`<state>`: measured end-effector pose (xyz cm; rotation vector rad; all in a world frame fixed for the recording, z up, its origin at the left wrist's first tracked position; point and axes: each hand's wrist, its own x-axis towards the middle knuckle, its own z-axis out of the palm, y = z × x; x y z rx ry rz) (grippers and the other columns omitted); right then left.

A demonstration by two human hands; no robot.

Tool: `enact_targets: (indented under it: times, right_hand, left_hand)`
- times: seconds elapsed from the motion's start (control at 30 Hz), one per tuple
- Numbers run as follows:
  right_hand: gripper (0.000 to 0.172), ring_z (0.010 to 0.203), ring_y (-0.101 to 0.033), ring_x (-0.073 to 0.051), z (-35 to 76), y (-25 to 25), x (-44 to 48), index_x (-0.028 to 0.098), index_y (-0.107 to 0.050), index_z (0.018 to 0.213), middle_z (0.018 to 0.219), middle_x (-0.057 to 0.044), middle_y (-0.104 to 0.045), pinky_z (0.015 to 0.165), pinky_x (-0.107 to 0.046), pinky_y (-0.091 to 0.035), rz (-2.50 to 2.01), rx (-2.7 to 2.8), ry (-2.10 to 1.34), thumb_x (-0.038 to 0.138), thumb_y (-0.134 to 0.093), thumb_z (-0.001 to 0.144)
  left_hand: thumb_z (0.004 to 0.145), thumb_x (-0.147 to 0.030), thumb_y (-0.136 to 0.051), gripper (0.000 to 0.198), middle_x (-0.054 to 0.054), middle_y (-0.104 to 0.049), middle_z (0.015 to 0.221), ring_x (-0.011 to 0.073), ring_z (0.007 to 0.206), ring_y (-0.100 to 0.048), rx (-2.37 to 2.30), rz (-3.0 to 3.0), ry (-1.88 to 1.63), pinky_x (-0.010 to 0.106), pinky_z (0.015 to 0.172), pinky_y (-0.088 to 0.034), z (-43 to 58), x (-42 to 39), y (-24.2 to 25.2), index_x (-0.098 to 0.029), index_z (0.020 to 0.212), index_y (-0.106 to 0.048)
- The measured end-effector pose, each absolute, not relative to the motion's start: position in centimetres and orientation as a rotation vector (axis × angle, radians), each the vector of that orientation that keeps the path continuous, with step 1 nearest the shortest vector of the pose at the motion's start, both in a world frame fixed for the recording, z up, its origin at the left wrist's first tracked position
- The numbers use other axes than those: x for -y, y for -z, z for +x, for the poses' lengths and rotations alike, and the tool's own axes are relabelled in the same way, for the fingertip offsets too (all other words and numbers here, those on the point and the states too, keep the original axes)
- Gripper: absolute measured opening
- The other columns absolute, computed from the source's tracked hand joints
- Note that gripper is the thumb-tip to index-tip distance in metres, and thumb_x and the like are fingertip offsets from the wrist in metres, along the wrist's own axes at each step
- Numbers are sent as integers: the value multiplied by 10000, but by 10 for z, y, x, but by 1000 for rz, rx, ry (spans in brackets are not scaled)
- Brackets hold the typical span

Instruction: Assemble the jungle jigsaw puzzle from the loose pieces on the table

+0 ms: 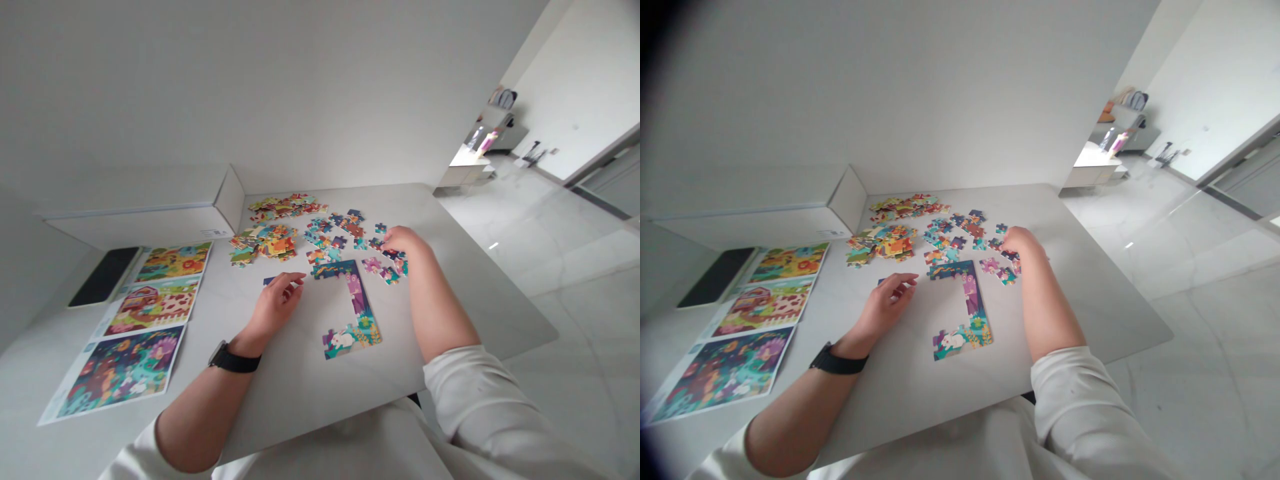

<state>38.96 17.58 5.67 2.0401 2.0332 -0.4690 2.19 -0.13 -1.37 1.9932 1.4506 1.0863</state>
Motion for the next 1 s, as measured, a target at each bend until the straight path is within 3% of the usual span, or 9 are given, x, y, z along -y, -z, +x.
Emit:
enact_targets:
  times: [0.1,0.27,0.4,0.7,0.9,1.0]
  right_hand:
    - [325,1019,-802,-230,385,-53,-176,242,-858,1221,1094,-81,-866,860,-251,-547,2070,-2047,476,320,-808,909]
    - [484,1305,-716,-273,400,-46,-179,262,-777,1410,1456,-134,-740,1057,-301,-532,2403,-2062,293,148,-650,957]
    - [528,1370,-674,-321,416,-39,-184,301,-756,1443,1556,-147,-657,1100,-383,-541,2512,-1955,302,142,-622,959]
    - [422,1246,-753,-284,448,-37,-191,227,-809,1341,1368,-154,-790,990,-298,-560,2459,-1959,405,215,-769,921]
    - [276,1132,-793,-301,462,-42,-189,212,-861,1204,1235,-156,-833,961,-332,-581,2421,-1922,483,233,-752,951]
    - [257,1115,-792,-307,469,-46,-187,220,-867,1183,1236,-151,-832,963,-346,-590,2451,-1918,461,249,-766,948]
  left_hand:
    - [1019,-326,-599,294,58,-755,1040,144,748,-675,-1444,1999,-1087,273,685,-568,21,2,14,-236,1257,-748]
    - [1015,-315,-601,290,58,-753,1031,142,747,-673,-1430,1990,-1094,267,681,-572,22,2,13,-226,1249,-747]
    - [1016,-310,-596,286,60,-757,1033,144,750,-676,-1435,1996,-1090,271,687,-576,23,2,14,-226,1243,-748]
    - [1030,-327,-603,230,84,-769,1135,192,902,-720,-1495,2076,-1181,342,839,-619,22,-12,-14,-227,1174,-751]
    - [1013,-352,-653,261,80,-762,1171,226,988,-724,-1444,2266,-1052,358,879,-607,42,-51,-46,-246,1224,-764]
    - [998,-339,-674,261,81,-757,1174,211,934,-726,-1391,2262,-1012,339,856,-605,64,-68,-56,-238,1216,-775]
